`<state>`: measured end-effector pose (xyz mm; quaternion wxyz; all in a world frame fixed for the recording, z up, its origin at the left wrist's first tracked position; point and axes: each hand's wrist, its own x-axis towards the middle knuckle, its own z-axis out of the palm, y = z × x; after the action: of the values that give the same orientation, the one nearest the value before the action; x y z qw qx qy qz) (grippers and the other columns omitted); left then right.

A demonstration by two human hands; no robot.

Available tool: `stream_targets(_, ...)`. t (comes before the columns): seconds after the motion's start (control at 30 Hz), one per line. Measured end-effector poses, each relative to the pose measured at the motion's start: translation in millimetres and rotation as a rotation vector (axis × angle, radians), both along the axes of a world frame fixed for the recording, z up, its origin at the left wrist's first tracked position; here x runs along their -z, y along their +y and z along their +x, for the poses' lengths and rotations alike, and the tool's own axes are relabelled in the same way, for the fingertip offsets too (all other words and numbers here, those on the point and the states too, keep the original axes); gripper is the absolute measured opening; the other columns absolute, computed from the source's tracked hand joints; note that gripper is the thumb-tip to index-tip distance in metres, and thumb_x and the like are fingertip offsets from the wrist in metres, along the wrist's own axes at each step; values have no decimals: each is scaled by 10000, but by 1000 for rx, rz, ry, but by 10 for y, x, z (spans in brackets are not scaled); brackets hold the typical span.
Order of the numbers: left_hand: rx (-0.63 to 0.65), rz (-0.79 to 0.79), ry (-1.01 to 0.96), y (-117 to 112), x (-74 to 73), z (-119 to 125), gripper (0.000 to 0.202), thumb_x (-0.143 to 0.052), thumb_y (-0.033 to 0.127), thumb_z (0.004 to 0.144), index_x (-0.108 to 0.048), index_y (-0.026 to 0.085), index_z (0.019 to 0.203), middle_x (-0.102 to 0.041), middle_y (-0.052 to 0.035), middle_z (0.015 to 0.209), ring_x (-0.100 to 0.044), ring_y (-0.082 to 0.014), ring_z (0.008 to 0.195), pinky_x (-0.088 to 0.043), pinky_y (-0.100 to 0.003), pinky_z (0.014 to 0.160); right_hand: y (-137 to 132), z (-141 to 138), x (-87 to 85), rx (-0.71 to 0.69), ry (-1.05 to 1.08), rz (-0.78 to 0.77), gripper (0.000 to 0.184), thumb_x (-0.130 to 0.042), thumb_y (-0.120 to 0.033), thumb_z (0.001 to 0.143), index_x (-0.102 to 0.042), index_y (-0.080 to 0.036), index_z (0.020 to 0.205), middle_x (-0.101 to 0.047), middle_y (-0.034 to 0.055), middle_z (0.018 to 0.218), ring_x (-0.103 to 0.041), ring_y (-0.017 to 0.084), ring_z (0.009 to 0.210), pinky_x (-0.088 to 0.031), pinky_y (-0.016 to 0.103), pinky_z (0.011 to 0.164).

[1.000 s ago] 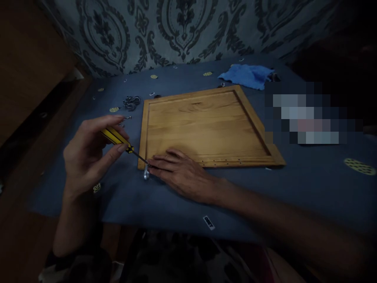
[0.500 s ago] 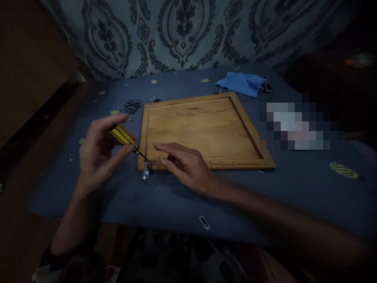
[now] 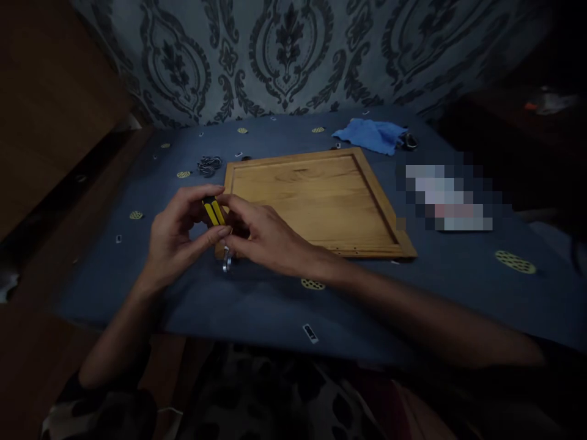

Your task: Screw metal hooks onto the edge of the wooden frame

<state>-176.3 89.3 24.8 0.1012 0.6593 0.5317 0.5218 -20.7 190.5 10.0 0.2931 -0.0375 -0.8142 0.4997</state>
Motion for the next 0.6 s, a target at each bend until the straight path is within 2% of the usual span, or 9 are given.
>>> stream_targets(0.1,-16,43,-99,-27,38,-32,564,-784,337,800,-552,352,1314,-627,-21,1095,-663,-157,909,-591,-285,794,57,-54,-54,1,4,57,392,-563,-153,909,-500,-219,1290,-604,-36,819,-600,147,754,-514,291,709)
stream_targets(0.17,9,14,-130,-79,109,-91,623,-771,405,802,-500,373,1363,-617,-36,1124,-640,-188,985,-577,-322,825,103,-76,-103,12,21,38,304,-553,-174,925,-515,-219,1223,-601,-37,828,-594,138,729,-515,284,688)
stream_targets(0.3,13,-249,94,-260,329,-210,745,-752,599,746,-487,329,1388,-596,-84,1246,-581,-284,1145,-513,-461,955,170,-72,-173,40,47,-28,139,-545,-212,944,-523,-221,1081,-607,-34,835,-589,127,708,-516,271,659)
stream_targets(0.37,-9,-327,172,-333,412,-227,719,-750,600,747,-526,304,1362,-606,-93,1246,-571,-304,1150,-481,-507,989,177,-60,-167,56,58,-36,121,-553,-203,935,-519,-219,1050,-609,-26,852,-585,129,723,-508,271,659)
stream_targets(0.4,-12,-317,174,-351,429,-226,684,-760,576,751,-554,294,1338,-619,-92,1222,-580,-302,1127,-484,-505,980,174,-55,-155,59,58,-31,105,-557,-195,930,-518,-218,1025,-607,-25,856,-581,130,732,-500,270,658)
stream_targets(0.5,-18,-173,96,-317,363,-196,569,-732,502,811,-579,288,1316,-639,-73,1148,-611,-262,1053,-516,-439,922,147,-49,-110,68,44,20,72,-578,-188,918,-511,-216,915,-566,-36,795,-553,129,726,-454,260,641)
stream_targets(0.6,-54,-19,3,-191,154,-125,532,-655,484,881,-536,295,1364,-612,-52,1142,-613,-208,1034,-533,-358,882,116,-48,-88,61,28,121,114,-604,-170,901,-518,-199,833,-518,-50,719,-508,119,691,-387,249,623)
